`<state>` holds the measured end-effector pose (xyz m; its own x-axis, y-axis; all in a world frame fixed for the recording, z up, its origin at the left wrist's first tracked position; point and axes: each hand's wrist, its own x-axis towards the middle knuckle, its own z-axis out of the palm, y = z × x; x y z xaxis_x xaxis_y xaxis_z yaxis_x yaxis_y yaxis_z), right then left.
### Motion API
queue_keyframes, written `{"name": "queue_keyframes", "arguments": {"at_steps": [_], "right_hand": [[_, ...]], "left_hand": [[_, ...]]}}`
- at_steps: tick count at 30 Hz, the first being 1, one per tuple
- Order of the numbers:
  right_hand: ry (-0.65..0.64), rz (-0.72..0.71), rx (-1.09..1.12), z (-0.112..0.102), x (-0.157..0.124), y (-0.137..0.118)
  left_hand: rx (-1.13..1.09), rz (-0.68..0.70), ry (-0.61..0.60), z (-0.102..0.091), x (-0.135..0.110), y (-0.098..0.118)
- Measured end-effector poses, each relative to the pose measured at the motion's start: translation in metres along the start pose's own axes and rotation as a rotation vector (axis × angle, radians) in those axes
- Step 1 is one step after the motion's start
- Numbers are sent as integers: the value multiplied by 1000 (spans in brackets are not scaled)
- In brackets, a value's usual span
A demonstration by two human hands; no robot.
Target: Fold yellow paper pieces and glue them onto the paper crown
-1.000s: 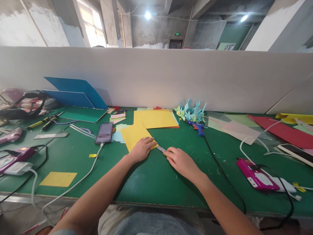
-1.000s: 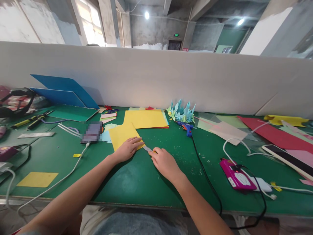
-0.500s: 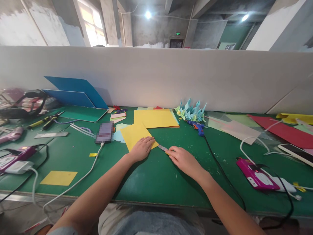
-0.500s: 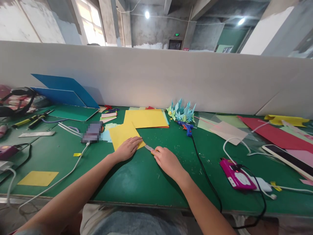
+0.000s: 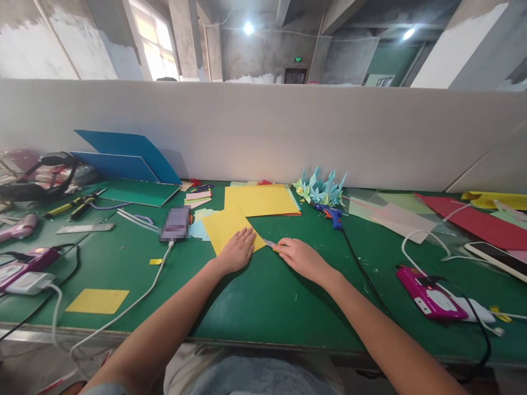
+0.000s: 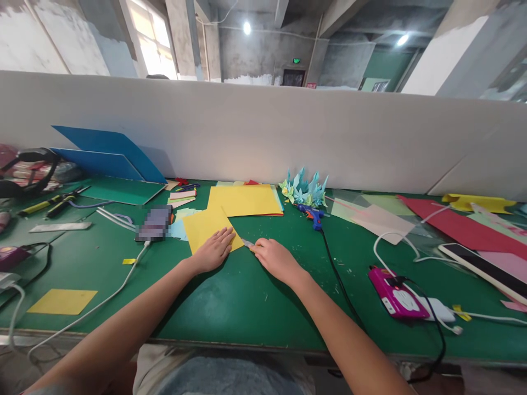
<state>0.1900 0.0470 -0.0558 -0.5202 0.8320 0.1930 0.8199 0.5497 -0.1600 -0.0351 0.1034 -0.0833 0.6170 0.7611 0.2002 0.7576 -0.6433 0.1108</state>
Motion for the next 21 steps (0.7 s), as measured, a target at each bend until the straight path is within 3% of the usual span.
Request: {"name": "queue_keyframes", "arguments": {"at_steps": [15,21], "right_hand": [[-3,-17,-40,1,22,3],[14,-56,-9,-2,19,12]], "left_hand": [[-1,6,8,5,1,-4],[-21,46,16,-5,-3,2]]}}
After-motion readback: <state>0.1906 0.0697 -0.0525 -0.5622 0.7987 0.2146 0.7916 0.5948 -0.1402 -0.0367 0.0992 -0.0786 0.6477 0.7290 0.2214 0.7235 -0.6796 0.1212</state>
